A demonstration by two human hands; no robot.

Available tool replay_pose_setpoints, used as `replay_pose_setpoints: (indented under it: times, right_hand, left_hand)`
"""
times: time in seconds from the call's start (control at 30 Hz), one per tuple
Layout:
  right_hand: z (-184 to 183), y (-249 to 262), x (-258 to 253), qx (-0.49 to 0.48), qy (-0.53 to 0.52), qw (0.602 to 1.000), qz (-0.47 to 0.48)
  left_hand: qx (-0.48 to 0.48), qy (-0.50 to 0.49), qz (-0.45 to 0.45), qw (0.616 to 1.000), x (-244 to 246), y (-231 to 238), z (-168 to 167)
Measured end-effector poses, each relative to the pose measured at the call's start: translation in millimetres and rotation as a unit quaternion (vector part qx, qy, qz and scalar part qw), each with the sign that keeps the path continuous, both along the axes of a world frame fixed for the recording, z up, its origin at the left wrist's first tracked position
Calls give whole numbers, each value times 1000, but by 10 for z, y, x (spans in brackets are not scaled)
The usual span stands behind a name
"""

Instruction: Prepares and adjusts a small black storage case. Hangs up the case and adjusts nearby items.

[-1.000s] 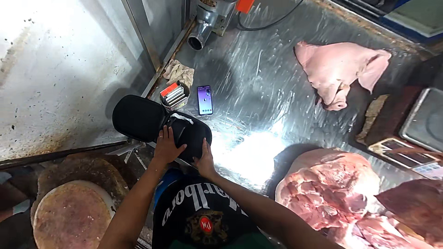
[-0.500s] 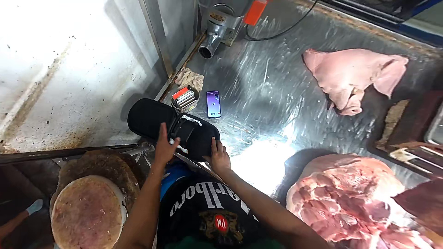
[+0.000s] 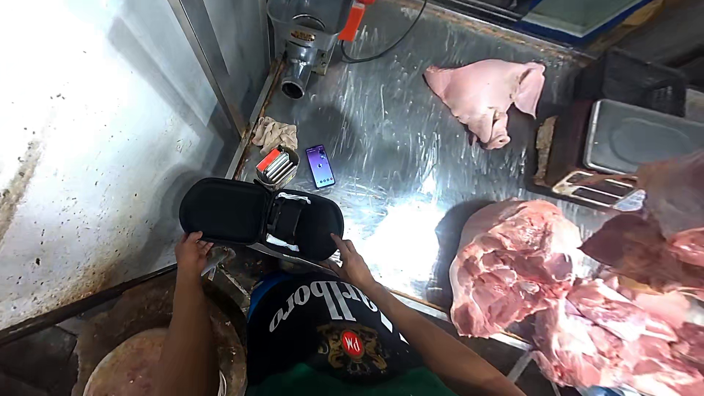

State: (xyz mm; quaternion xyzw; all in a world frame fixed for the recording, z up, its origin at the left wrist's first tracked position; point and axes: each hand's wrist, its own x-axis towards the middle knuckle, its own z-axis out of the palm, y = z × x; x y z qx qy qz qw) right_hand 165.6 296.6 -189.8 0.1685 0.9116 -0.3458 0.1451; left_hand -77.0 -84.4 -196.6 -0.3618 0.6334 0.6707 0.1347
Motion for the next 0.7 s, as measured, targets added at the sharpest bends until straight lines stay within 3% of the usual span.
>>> replay_pose_setpoints:
  times: [0.07, 0.13, 0.2, 0.33, 0.43, 0.47, 0.53, 0.57, 0.6, 0.63, 0.7]
  right_hand:
    - [-17, -66, -47, -24, -18, 1000, 1]
    - [-17, -121, -64, -44, -34, 998, -18]
    - [-13, -133, -95, -58, -37, 997, -38]
    - [-14, -102, -167, -25, -43, 997, -56]
    - [-32, -24, -156, -41, -24, 997, -65]
    - [-56, 10, -145, -73, -9, 994, -75]
    - [-160, 67, -59, -175, 34, 977, -120]
    - [-217, 104, -15, -240, 46, 957, -155]
    - [-256, 154, 10, -305, 52, 932, -190]
    - [-271, 202, 22, -370, 55, 900, -225]
    - [-221, 263, 10, -478, 34, 828, -291]
  left_hand:
    - [5, 75, -38, 996, 80, 23, 256]
    - [-54, 167, -93, 980, 256, 100, 539]
    - [-147, 255, -206, 933, 498, 237, 860]
    - [-257, 382, -403, 791, 980, 799, 1092]
    - [-336, 329, -522, 712, 1230, 1614, 1208]
    - [-347, 289, -601, 659, 1267, 1852, 1218]
    - [-289, 252, -764, 520, 1247, 2103, 1103]
    - [-237, 250, -814, 468, 1195, 2141, 1022]
    - [-201, 249, -836, 445, 1122, 2148, 987]
    - [-192, 247, -834, 455, 1044, 2119, 1001]
    - [-221, 229, -770, 553, 869, 1984, 1089]
